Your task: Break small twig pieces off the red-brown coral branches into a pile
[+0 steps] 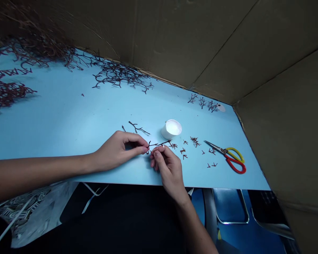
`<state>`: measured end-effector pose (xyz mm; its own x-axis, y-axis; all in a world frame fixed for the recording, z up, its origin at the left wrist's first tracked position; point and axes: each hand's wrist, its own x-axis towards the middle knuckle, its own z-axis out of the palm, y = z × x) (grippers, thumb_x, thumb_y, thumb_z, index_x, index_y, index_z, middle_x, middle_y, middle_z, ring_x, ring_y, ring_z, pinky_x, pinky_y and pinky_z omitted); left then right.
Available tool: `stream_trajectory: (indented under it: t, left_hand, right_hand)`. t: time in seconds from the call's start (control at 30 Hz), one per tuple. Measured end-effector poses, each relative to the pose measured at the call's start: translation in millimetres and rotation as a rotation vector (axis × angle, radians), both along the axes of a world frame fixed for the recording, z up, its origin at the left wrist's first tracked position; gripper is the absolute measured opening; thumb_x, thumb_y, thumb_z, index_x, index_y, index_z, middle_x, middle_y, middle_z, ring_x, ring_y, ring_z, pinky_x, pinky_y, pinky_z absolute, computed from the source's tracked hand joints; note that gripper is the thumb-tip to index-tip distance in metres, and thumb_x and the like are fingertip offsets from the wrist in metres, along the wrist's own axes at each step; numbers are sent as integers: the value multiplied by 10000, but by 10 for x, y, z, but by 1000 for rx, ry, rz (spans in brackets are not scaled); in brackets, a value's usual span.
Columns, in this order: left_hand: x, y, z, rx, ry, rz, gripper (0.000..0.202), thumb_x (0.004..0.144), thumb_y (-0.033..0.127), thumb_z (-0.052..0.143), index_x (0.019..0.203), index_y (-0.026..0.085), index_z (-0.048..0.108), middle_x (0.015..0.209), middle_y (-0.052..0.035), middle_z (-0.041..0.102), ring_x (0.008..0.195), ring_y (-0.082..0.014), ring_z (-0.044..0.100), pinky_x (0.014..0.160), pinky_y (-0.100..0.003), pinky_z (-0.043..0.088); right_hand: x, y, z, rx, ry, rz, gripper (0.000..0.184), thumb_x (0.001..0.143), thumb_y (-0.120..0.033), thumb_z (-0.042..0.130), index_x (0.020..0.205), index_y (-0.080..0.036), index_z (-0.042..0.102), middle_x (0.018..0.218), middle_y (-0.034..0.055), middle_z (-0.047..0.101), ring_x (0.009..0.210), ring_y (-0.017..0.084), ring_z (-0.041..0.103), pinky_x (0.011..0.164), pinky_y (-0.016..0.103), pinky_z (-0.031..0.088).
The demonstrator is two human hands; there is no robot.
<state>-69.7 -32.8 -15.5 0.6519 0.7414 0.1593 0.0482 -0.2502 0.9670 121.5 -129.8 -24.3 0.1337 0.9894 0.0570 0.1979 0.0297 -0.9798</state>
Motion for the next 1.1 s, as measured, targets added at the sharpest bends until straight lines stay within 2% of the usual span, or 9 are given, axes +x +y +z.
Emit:
stream_trajectory:
  t: [0.57,1.1]
  left_hand:
    - [-1,9,-2,15,23,-49,177,972,286,668,933,169,796,832,-34,783,773,-159,686,717,-294,503]
    - [-30,2,23,180,75,-68,191,980,227,643,933,191,824,876,-47,798,802,-170,700,724,-299,498]
  right_hand:
    - [12,-14,-2,-29,-79,79,268,1101,-430,570,949,-225,657,778,-11,640,682,133,541,667,276,449]
    - [43,21,11,-9,-185,119,282,1072,-410,607,898,-216,714,837,24,670,729,153,591,690,291,495]
